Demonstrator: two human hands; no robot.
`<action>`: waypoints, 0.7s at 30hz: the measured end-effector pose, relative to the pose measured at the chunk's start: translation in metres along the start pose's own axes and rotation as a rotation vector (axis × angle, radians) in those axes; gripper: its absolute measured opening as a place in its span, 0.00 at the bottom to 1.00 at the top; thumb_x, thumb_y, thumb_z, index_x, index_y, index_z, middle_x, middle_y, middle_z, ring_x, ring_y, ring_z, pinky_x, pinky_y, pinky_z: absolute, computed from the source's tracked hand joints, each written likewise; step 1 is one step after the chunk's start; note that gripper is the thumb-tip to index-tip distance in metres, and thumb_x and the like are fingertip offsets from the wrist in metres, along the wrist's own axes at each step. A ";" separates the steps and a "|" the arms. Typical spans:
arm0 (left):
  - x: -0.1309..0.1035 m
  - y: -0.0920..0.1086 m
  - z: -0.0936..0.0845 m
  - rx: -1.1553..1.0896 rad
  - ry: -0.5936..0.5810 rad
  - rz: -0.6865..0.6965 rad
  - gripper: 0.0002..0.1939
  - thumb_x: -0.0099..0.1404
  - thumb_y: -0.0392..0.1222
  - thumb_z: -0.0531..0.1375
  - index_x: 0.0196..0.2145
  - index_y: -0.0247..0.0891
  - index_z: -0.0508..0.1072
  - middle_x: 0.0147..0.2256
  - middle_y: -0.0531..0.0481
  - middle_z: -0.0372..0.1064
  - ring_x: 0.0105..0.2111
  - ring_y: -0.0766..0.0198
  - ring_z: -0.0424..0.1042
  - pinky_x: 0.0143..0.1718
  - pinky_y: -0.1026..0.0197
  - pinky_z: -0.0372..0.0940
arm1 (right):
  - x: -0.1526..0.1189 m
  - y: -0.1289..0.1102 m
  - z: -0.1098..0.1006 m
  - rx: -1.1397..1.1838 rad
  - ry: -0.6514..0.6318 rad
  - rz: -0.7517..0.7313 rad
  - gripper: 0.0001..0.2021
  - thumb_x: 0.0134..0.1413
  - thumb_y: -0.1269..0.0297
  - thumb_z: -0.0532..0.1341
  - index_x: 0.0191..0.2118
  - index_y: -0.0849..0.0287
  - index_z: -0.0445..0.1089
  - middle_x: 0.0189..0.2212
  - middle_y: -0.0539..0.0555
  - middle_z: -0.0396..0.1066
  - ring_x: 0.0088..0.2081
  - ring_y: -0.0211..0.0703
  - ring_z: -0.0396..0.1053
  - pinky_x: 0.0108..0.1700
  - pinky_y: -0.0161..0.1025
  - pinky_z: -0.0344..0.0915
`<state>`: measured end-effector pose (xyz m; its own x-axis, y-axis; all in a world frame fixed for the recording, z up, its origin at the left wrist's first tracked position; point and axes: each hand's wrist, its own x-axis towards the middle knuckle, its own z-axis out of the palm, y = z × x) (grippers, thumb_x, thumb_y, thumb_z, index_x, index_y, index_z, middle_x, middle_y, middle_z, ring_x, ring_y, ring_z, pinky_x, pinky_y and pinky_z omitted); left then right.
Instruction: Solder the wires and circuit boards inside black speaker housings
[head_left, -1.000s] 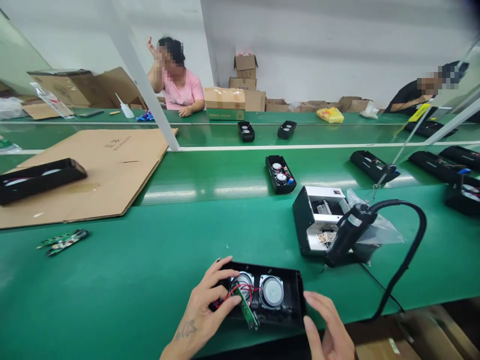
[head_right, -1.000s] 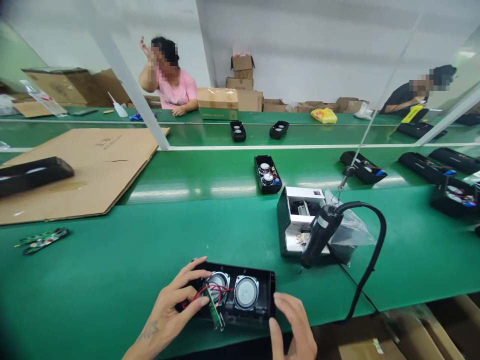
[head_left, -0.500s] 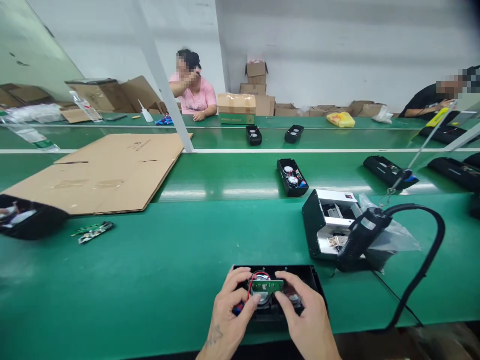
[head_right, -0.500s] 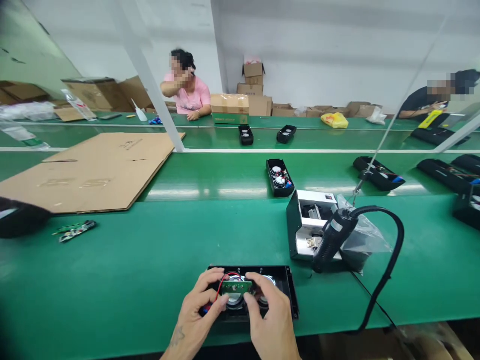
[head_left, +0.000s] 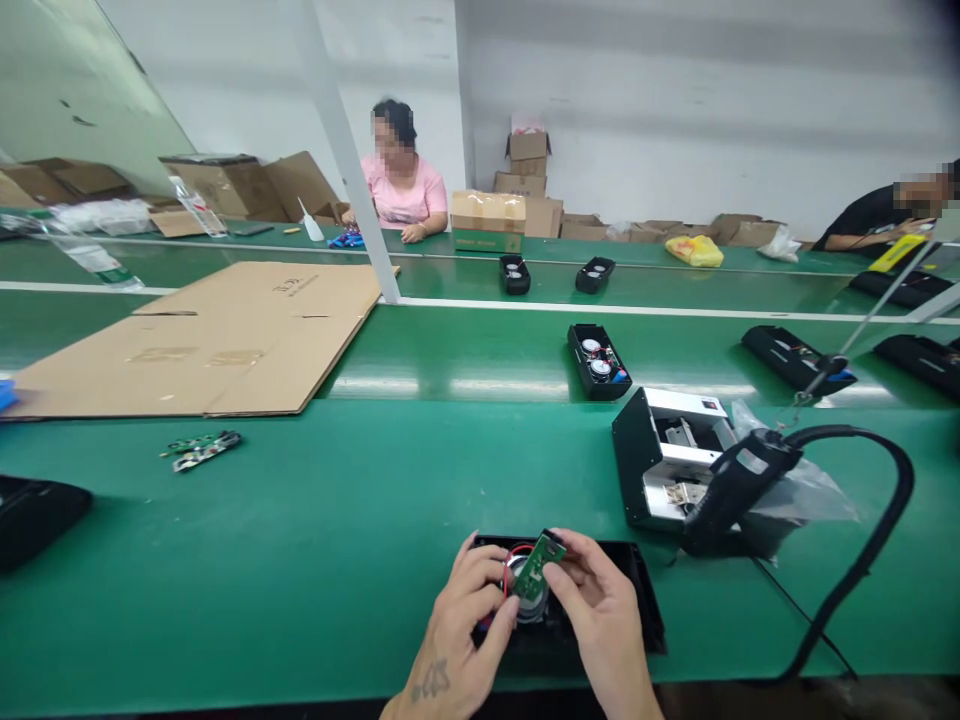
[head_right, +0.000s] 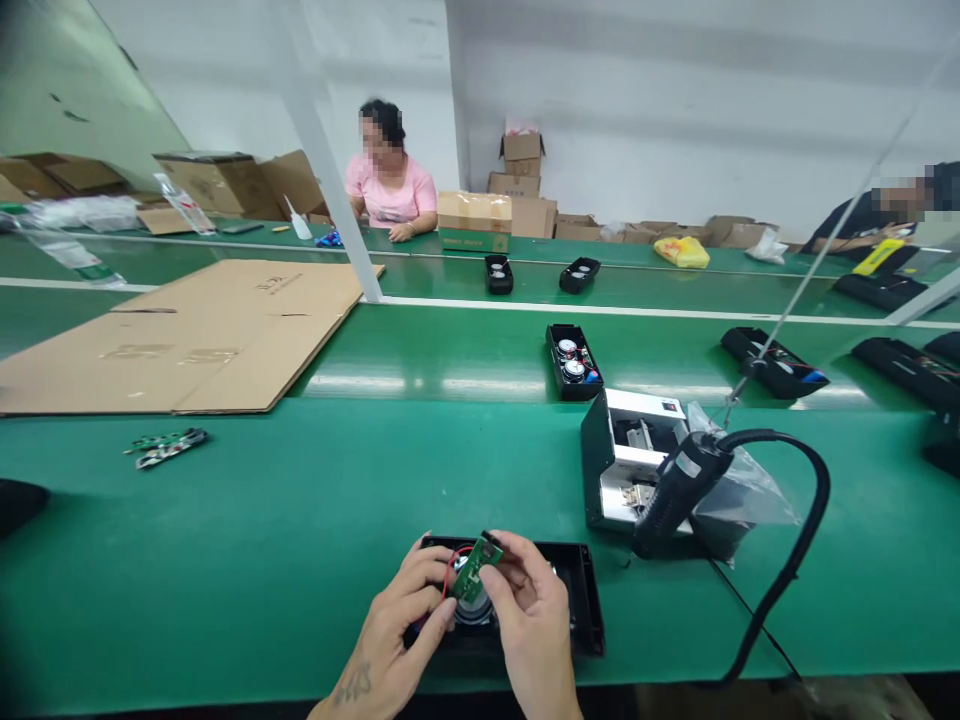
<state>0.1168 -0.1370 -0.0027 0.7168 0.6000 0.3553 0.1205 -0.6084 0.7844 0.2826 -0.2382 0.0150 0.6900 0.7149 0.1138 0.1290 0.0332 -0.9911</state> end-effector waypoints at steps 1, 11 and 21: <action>0.002 0.000 0.000 0.001 0.037 -0.015 0.14 0.76 0.39 0.60 0.30 0.42 0.75 0.40 0.46 0.79 0.53 0.52 0.80 0.69 0.40 0.67 | 0.001 -0.004 -0.009 -0.048 -0.038 -0.033 0.17 0.66 0.48 0.69 0.50 0.53 0.84 0.44 0.59 0.86 0.42 0.52 0.85 0.44 0.42 0.84; 0.003 0.002 -0.011 0.065 -0.062 -0.012 0.07 0.77 0.43 0.62 0.50 0.46 0.79 0.66 0.40 0.67 0.68 0.46 0.69 0.67 0.43 0.70 | -0.003 -0.028 -0.061 -0.764 -0.594 -0.520 0.13 0.74 0.68 0.60 0.47 0.51 0.84 0.37 0.49 0.87 0.33 0.45 0.82 0.35 0.40 0.78; -0.011 -0.004 -0.027 0.279 -0.311 0.123 0.26 0.57 0.37 0.79 0.49 0.42 0.73 0.77 0.36 0.50 0.78 0.33 0.48 0.74 0.22 0.53 | -0.014 -0.005 -0.035 -0.895 -0.608 -0.577 0.17 0.67 0.79 0.57 0.45 0.53 0.81 0.36 0.48 0.86 0.33 0.46 0.83 0.34 0.41 0.71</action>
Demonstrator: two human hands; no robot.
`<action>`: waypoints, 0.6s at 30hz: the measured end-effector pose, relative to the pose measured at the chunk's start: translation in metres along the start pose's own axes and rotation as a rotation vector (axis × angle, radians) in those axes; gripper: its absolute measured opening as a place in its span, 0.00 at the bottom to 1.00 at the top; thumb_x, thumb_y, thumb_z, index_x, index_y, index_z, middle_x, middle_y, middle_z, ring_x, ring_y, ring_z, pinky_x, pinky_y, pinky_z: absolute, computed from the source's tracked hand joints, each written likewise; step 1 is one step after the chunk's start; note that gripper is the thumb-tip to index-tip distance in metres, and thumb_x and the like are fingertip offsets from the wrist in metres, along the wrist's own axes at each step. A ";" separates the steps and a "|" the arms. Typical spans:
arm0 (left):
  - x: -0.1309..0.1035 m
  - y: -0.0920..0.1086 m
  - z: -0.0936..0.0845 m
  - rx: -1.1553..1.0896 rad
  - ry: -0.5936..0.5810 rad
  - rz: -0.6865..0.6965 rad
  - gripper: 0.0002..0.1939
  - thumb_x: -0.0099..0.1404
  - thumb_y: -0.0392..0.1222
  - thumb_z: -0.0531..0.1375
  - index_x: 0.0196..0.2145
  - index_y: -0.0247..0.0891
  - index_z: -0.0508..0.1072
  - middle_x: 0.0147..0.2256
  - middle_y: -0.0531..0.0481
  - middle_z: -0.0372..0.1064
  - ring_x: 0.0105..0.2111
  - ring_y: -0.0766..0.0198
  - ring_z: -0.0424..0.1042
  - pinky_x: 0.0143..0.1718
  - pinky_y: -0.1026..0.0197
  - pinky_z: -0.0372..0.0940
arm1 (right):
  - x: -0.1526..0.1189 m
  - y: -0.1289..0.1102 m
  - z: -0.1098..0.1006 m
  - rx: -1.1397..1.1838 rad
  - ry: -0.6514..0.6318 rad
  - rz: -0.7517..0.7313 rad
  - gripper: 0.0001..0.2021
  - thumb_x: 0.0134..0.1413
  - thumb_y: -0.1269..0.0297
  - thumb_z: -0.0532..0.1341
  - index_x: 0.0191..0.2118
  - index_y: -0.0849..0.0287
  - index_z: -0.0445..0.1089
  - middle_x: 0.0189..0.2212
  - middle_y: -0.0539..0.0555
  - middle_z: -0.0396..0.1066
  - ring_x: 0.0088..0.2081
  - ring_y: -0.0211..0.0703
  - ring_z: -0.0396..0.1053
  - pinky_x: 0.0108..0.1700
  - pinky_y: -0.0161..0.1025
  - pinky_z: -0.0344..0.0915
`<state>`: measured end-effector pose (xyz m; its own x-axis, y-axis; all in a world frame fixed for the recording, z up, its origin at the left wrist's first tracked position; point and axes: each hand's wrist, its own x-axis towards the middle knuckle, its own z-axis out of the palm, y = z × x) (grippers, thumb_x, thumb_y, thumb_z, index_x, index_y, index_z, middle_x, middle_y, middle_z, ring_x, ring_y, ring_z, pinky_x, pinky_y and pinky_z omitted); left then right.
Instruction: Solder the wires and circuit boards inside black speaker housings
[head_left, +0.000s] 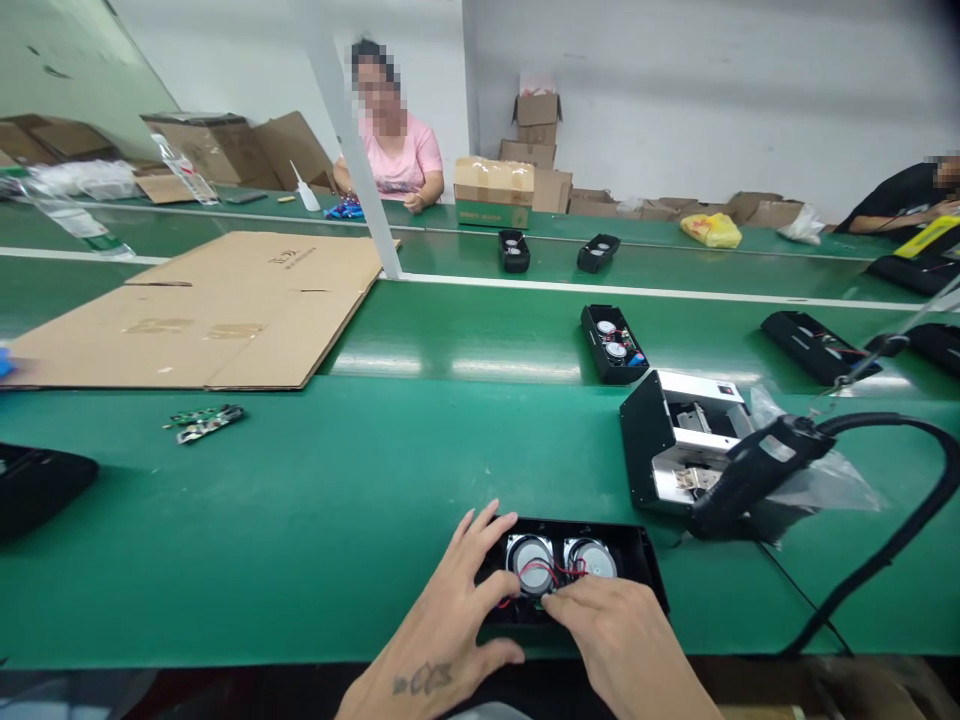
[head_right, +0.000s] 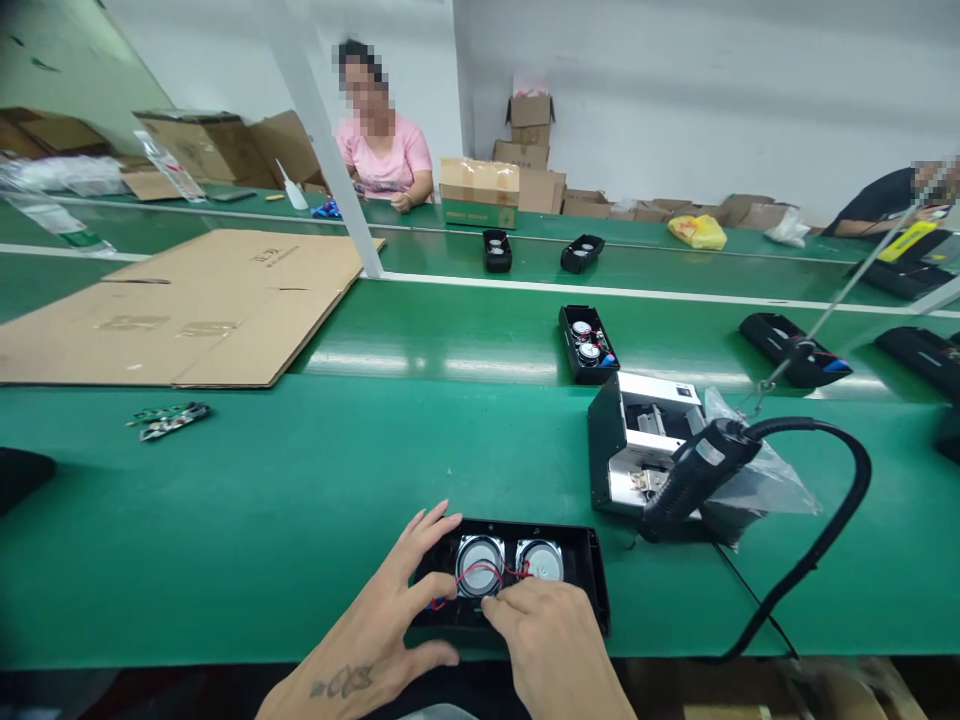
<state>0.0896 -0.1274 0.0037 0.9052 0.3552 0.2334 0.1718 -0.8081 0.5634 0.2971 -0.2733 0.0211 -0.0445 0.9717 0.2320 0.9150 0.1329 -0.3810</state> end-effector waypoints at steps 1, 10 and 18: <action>0.000 -0.001 0.004 0.019 -0.001 0.006 0.28 0.55 0.33 0.78 0.50 0.43 0.73 0.77 0.36 0.48 0.78 0.32 0.48 0.73 0.21 0.53 | -0.001 0.002 0.000 0.023 -0.030 0.018 0.18 0.67 0.79 0.57 0.45 0.52 0.81 0.36 0.48 0.86 0.34 0.45 0.83 0.35 0.40 0.71; 0.013 0.000 0.022 0.159 -0.053 0.073 0.31 0.48 0.27 0.78 0.49 0.40 0.76 0.76 0.33 0.53 0.78 0.25 0.45 0.71 0.15 0.52 | 0.010 -0.012 -0.012 0.197 -0.170 0.160 0.22 0.63 0.77 0.53 0.47 0.48 0.80 0.39 0.49 0.84 0.39 0.49 0.81 0.43 0.45 0.71; 0.017 -0.002 0.011 0.169 -0.104 0.124 0.24 0.54 0.33 0.79 0.45 0.39 0.77 0.73 0.37 0.61 0.77 0.28 0.47 0.72 0.17 0.53 | -0.001 0.000 -0.004 0.365 -0.080 0.153 0.19 0.56 0.79 0.58 0.45 0.50 0.80 0.42 0.49 0.85 0.42 0.47 0.82 0.49 0.44 0.71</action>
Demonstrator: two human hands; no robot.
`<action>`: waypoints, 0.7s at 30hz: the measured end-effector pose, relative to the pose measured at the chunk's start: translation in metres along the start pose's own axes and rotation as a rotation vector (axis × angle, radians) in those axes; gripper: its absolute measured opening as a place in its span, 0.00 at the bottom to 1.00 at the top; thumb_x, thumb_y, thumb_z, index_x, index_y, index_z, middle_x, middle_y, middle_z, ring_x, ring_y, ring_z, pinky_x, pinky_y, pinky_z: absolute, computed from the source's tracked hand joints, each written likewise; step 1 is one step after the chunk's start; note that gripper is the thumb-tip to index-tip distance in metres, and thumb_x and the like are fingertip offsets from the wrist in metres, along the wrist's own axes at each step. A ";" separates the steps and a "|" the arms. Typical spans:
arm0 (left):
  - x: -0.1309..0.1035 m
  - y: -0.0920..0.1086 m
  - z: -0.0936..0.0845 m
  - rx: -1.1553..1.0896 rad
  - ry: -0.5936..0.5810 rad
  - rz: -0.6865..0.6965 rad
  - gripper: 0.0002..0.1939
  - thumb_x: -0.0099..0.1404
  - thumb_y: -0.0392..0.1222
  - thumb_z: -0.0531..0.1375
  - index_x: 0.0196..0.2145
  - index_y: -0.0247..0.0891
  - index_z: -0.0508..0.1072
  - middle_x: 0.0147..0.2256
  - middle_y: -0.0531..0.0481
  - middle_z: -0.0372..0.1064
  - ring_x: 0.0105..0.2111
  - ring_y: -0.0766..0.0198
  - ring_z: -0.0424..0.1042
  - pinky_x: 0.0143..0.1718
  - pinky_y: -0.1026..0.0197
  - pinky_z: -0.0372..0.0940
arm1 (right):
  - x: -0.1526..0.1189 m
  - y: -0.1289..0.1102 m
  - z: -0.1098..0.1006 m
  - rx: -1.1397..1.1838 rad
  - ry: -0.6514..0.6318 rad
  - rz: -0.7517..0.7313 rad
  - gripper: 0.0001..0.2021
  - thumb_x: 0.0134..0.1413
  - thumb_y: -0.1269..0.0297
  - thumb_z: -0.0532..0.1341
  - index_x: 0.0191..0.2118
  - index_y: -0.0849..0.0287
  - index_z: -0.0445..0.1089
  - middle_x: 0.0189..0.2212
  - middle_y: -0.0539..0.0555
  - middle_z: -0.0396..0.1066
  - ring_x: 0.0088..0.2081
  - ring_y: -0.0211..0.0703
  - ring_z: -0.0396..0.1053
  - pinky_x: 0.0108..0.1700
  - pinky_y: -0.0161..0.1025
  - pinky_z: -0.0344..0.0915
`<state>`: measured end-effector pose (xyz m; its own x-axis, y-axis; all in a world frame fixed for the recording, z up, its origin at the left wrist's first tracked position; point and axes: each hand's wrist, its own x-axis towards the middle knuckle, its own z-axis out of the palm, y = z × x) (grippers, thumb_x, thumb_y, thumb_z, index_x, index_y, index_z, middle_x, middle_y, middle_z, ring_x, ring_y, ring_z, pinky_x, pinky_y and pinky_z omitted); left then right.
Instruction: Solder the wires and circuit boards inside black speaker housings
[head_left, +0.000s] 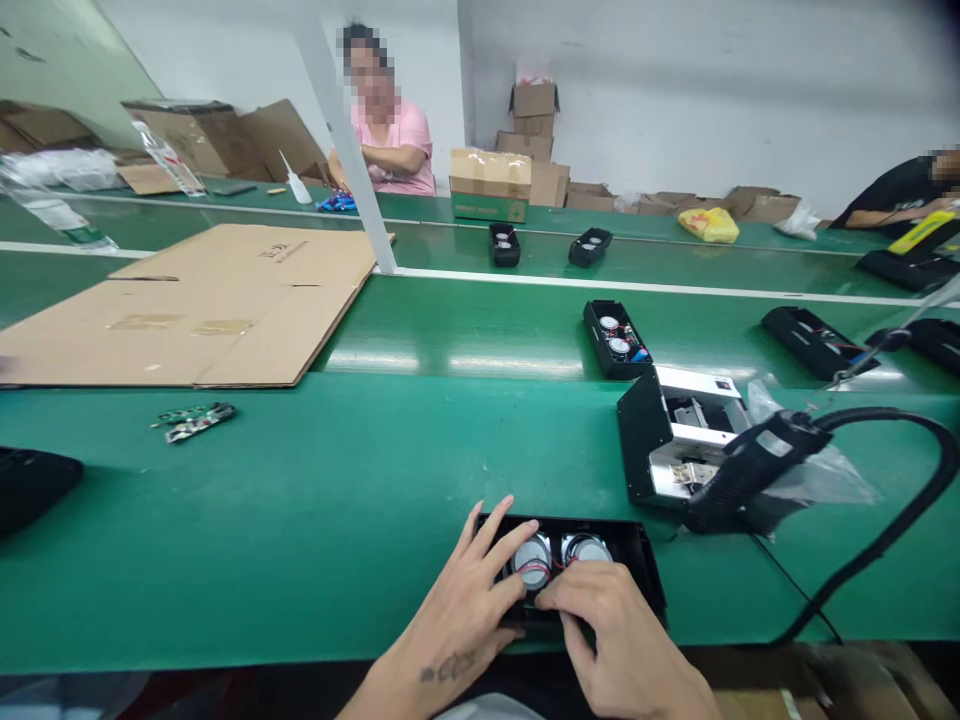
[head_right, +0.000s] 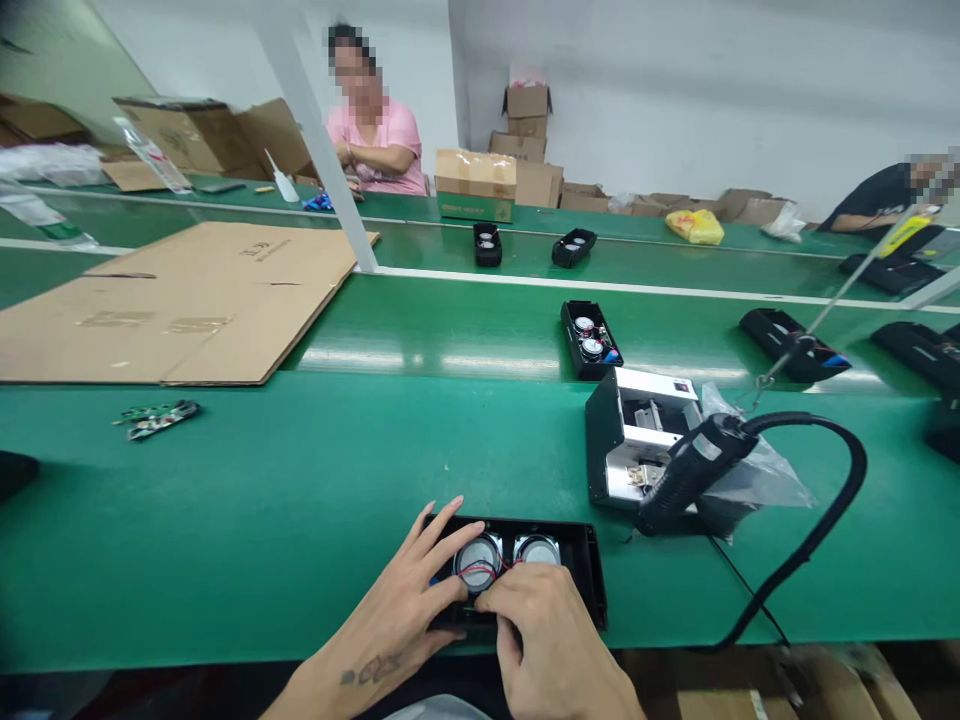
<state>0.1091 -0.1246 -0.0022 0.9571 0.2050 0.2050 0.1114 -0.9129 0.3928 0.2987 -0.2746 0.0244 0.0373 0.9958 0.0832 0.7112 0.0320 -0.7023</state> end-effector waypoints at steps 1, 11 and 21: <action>0.000 -0.001 0.000 -0.002 -0.002 0.002 0.23 0.55 0.35 0.79 0.45 0.39 0.77 0.73 0.38 0.62 0.77 0.29 0.48 0.72 0.17 0.52 | -0.001 0.003 0.000 0.008 0.011 -0.014 0.19 0.56 0.79 0.59 0.45 0.51 0.80 0.42 0.50 0.85 0.43 0.47 0.82 0.50 0.44 0.71; 0.006 -0.006 0.002 -0.126 -0.016 -0.047 0.13 0.62 0.42 0.76 0.44 0.47 0.83 0.68 0.51 0.71 0.77 0.34 0.52 0.74 0.24 0.45 | -0.002 -0.015 -0.001 -0.077 -0.111 0.109 0.17 0.58 0.78 0.61 0.48 0.53 0.75 0.48 0.55 0.79 0.52 0.53 0.75 0.58 0.49 0.71; 0.104 -0.059 -0.070 -0.550 -0.455 -0.274 0.20 0.50 0.55 0.78 0.22 0.39 0.78 0.52 0.57 0.79 0.38 0.62 0.75 0.36 0.61 0.62 | 0.101 -0.013 -0.073 -0.109 -0.377 0.289 0.13 0.52 0.68 0.68 0.45 0.54 0.81 0.37 0.53 0.80 0.38 0.49 0.75 0.35 0.39 0.64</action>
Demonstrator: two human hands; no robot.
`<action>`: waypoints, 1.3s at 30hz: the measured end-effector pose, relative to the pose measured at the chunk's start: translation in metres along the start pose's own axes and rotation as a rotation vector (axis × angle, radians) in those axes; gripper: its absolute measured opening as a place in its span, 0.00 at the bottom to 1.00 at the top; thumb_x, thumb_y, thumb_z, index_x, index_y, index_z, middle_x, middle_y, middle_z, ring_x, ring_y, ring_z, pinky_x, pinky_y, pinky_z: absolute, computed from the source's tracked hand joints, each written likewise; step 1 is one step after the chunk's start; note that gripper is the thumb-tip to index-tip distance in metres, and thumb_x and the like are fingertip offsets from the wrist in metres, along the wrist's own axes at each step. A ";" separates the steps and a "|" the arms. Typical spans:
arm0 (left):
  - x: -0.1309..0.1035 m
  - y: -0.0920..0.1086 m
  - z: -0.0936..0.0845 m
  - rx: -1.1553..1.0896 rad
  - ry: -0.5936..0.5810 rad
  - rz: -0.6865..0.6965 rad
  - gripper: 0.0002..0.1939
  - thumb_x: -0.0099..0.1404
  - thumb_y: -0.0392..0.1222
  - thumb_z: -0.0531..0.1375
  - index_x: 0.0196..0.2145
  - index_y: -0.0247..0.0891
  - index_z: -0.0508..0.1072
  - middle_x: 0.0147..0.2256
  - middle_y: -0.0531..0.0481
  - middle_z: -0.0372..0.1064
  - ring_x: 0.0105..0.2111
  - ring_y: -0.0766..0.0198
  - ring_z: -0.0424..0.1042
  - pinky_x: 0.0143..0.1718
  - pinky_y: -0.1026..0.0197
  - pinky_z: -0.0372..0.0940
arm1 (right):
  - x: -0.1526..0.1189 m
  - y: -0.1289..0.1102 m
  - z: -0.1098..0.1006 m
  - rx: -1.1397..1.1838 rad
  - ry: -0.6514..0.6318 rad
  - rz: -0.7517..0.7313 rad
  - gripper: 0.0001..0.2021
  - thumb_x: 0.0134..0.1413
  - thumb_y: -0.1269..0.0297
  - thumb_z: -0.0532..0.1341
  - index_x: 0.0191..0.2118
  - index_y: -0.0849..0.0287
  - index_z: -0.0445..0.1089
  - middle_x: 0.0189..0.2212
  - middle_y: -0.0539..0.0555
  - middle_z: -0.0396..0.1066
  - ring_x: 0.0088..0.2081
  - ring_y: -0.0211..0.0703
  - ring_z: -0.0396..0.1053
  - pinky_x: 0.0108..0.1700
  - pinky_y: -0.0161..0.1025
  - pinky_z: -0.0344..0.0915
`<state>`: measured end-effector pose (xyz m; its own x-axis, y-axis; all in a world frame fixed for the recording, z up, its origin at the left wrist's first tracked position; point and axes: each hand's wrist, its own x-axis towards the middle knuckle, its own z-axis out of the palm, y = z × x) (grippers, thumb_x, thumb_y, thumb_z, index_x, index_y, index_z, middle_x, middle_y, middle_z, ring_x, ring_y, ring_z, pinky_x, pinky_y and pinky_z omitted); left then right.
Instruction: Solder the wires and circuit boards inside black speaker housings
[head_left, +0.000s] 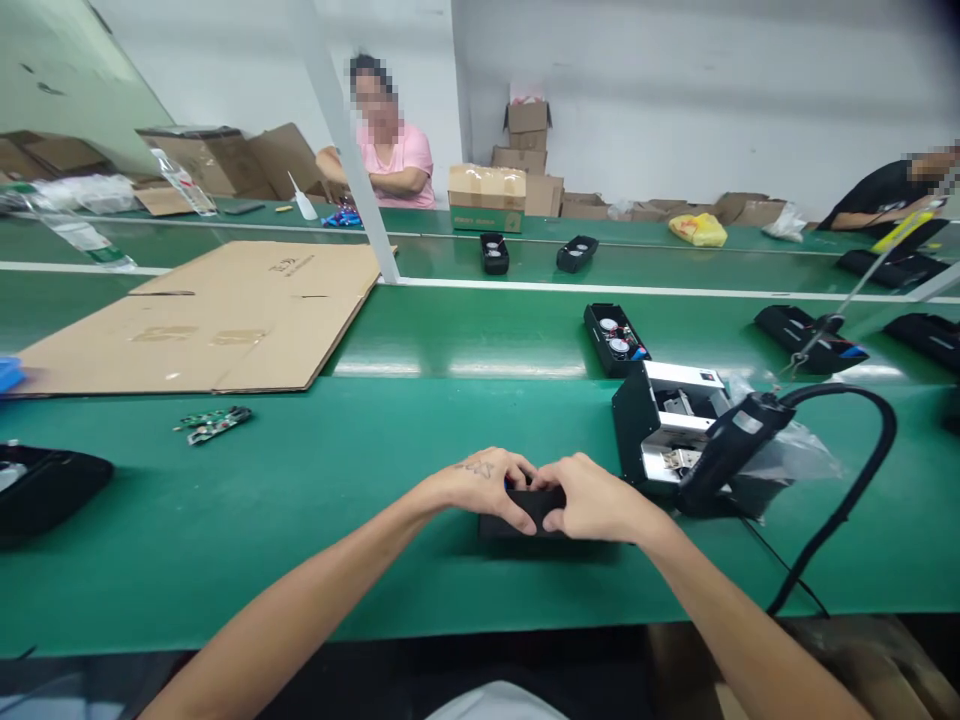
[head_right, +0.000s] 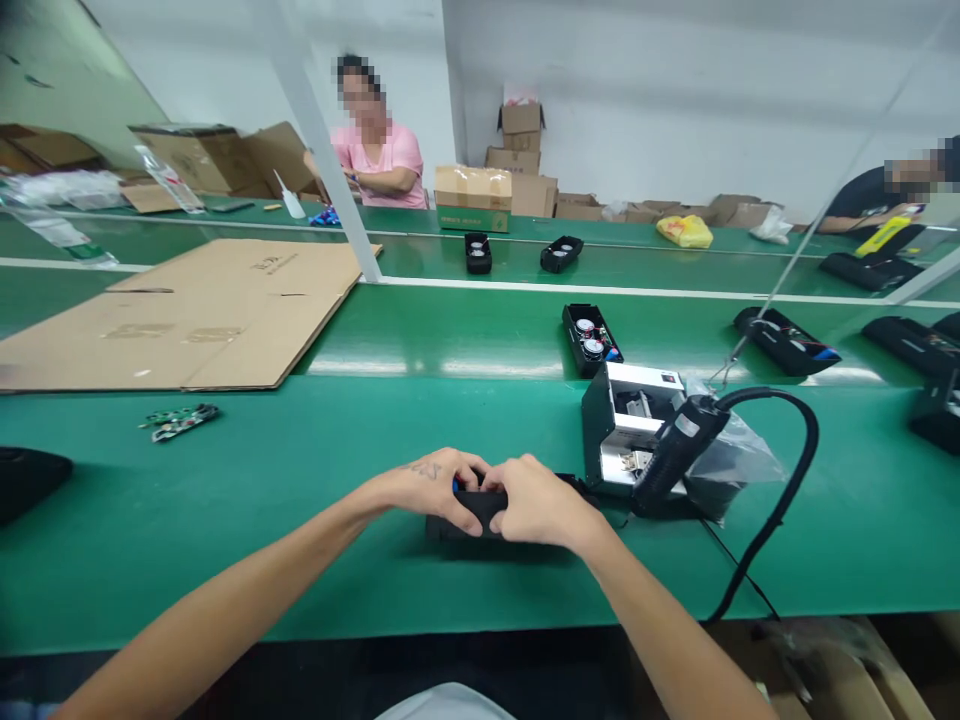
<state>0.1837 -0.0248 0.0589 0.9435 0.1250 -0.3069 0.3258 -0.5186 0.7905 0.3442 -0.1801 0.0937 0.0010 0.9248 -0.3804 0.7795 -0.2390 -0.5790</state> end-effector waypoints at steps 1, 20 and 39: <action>0.004 -0.001 -0.005 -0.003 -0.018 0.001 0.22 0.50 0.56 0.78 0.20 0.38 0.75 0.49 0.57 0.79 0.35 0.64 0.72 0.32 0.61 0.59 | 0.007 0.001 -0.008 0.013 -0.029 -0.018 0.10 0.49 0.66 0.70 0.40 0.54 0.81 0.33 0.50 0.79 0.35 0.45 0.74 0.32 0.37 0.61; 0.008 0.000 -0.003 -0.091 -0.083 -0.030 0.26 0.47 0.59 0.78 0.20 0.37 0.72 0.43 0.56 0.75 0.32 0.67 0.64 0.30 0.61 0.53 | 0.023 0.009 -0.007 0.005 -0.095 -0.033 0.16 0.38 0.56 0.78 0.25 0.54 0.71 0.20 0.42 0.63 0.24 0.36 0.59 0.25 0.38 0.49; -0.014 0.002 0.020 0.020 0.028 0.102 0.18 0.57 0.58 0.77 0.30 0.41 0.84 0.56 0.50 0.75 0.53 0.51 0.75 0.54 0.55 0.65 | -0.019 0.002 0.028 -0.099 0.139 -0.124 0.12 0.55 0.62 0.73 0.45 0.54 0.84 0.35 0.56 0.82 0.41 0.55 0.78 0.45 0.46 0.66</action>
<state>0.1695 -0.0442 0.0544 0.9730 0.0939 -0.2107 0.2273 -0.5469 0.8058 0.3284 -0.2071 0.0793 -0.0179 0.9790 -0.2030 0.8370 -0.0964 -0.5387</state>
